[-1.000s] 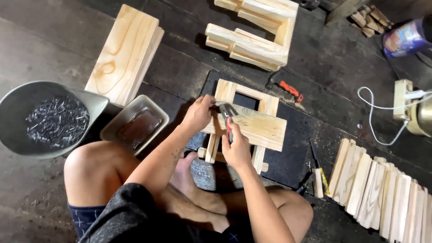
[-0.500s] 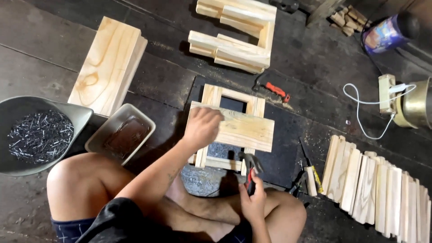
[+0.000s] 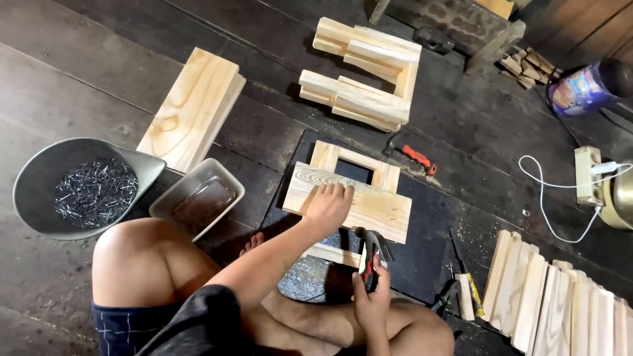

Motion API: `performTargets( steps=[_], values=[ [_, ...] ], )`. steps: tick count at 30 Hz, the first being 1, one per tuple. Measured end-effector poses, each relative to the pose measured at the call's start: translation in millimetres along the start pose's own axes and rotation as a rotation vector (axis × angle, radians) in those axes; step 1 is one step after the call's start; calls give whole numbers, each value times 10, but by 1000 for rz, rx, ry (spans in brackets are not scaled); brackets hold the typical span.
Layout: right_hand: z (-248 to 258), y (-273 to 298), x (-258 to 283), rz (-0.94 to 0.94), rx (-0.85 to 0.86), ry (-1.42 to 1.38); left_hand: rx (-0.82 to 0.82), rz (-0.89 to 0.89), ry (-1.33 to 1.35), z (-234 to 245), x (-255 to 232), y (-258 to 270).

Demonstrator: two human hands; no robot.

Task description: Hammering nails into wooden slats to assemble a wooden structure while sitting on the floor.

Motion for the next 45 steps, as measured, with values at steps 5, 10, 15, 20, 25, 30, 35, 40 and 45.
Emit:
performTargets(
  steps=[5, 10, 15, 20, 25, 30, 35, 40, 45],
  values=[
    [48, -83, -90, 37, -18, -1, -220, 208, 529, 263, 625, 506],
    [-88, -123, -1, 147, 50, 28, -368, 359, 795, -39, 1264, 612],
    [-180, -108, 66, 240, 91, 149, -483, 275, 672, -26, 1323, 579],
    [-217, -111, 52, 291, 123, 152, -432, 231, 530, -226, 1252, 538],
    [-217, -113, 81, 335, 128, 158, -411, 223, 557, -275, 1267, 502],
    [-147, -146, 50, 239, 19, 157, -644, 123, 403, -474, 1318, 509],
    [-165, -135, 154, 305, 13, 198, -670, 119, 392, -621, 1343, 506],
    [-400, -170, 487, 409, 42, 207, -724, 132, 389, -643, 1338, 520],
    [-686, -209, 853, 520, 88, 170, -750, 102, 393, -680, 1322, 538]
  ],
)
Point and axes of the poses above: each hand's wrist, its own y-axis away from the middle knuckle, its own z-axis out of the back of the hand, x = y × z, the point moved 9 cm from there along -y, towards the middle knuckle, and after that the axes turned 6 degrees about -y, right-handed, at the moved point
